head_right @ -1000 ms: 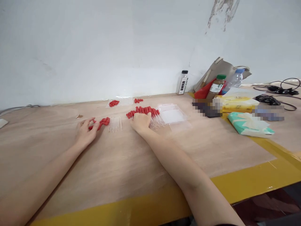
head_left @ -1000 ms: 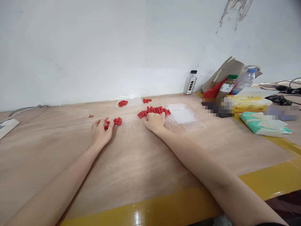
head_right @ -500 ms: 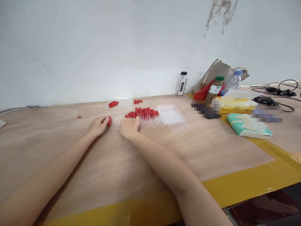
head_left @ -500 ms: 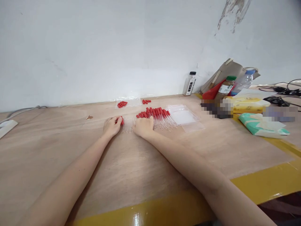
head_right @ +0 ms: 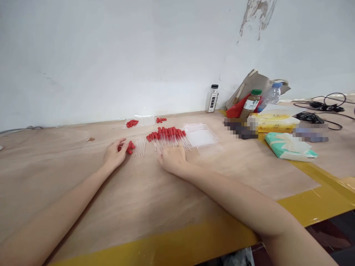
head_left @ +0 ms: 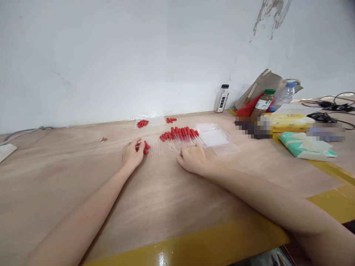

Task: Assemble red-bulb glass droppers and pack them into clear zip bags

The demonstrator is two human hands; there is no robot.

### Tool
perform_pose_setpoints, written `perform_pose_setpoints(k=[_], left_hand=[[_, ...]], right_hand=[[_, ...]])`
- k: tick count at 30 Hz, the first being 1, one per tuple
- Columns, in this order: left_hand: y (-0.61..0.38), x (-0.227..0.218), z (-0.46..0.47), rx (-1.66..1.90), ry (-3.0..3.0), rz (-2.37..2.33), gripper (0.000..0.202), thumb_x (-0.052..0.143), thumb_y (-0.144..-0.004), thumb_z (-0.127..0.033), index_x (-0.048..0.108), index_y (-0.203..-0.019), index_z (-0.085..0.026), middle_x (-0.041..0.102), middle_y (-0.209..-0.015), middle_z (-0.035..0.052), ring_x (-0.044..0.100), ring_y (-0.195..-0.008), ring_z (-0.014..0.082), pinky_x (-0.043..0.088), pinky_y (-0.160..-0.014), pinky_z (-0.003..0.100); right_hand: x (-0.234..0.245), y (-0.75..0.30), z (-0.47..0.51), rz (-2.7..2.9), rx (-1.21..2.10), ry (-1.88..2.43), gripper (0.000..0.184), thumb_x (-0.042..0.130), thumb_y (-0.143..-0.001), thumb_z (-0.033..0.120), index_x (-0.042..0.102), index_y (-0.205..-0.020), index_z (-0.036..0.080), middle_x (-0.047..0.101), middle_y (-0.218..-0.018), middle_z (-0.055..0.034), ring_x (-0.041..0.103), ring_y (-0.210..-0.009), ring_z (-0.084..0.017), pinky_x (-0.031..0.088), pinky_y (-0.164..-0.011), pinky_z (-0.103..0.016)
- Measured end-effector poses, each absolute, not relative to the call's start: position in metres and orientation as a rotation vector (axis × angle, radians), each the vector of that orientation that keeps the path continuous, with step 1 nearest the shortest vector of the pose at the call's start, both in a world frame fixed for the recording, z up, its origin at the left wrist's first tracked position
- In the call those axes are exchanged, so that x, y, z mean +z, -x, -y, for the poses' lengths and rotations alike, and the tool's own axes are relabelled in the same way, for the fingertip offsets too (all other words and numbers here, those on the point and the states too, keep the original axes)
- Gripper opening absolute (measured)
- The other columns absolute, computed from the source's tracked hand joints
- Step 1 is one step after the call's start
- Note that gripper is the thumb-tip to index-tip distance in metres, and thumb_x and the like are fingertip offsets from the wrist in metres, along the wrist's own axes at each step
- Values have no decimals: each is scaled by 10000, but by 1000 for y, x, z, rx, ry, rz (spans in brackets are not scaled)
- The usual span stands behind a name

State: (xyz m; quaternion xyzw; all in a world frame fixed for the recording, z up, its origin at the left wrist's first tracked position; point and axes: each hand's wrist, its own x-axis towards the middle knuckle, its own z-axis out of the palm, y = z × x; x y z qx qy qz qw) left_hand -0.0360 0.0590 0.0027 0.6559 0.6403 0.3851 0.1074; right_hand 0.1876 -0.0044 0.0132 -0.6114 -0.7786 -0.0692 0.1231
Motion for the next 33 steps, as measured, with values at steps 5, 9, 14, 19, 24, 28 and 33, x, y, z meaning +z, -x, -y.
perform_pose_setpoints(k=[5,9,14,19,24,28,33], left_hand=[[55,2,-75,1191,-1833,-2101,363,342,-826,-318,589,-1048,-173,634,-921,95,589,-856,226,437,-773,346],[78,4,-85,1006,-1799,-1984,340,366,-806,-289,612,-999,-157,671,-810,62,623,-715,183,472,-645,274],[94,12,-87,809,-1890,-1863,221,528,-707,-300,682,-826,-195,682,-706,14,607,-675,177,444,-618,247],[97,15,-84,881,-1913,-1977,167,559,-679,-277,670,-769,-191,625,-617,14,547,-595,175,410,-598,271],[89,22,-73,1262,-1882,-1960,235,508,-759,-319,591,-919,-168,614,-849,52,541,-723,166,428,-646,275],[57,25,-55,1435,-1994,-1571,324,500,-790,-279,483,-1100,-187,573,-908,33,545,-774,131,447,-671,243],[14,3,-21,1151,-1988,-1122,276,506,-799,-288,489,-1056,-190,567,-753,2,587,-700,134,463,-687,271]], right_hand=[[5,-209,18,2204,-184,1745,212,379,-811,281,546,-758,163,658,-705,-43,590,-674,-194,260,-743,-352],[3,-213,20,2179,-246,1725,206,352,-840,259,519,-796,148,647,-734,-68,580,-726,-207,273,-726,-344],[1,-215,15,2159,-206,1648,159,364,-852,220,500,-845,137,631,-766,-84,563,-757,-210,313,-704,-326],[-13,-224,5,2077,-53,1353,210,406,-828,165,513,-1007,140,624,-910,-88,551,-836,-188,379,-714,-296],[-14,-227,2,1992,-19,1217,244,385,-829,149,560,-998,151,616,-883,-93,547,-823,-186,405,-731,-300],[-5,-225,6,1921,110,1337,180,378,-822,142,539,-896,170,611,-791,-60,546,-751,-177,389,-700,-310],[-5,-224,8,1944,256,1301,84,398,-832,215,455,-884,181,567,-712,-15,511,-650,-146,363,-625,-273]])
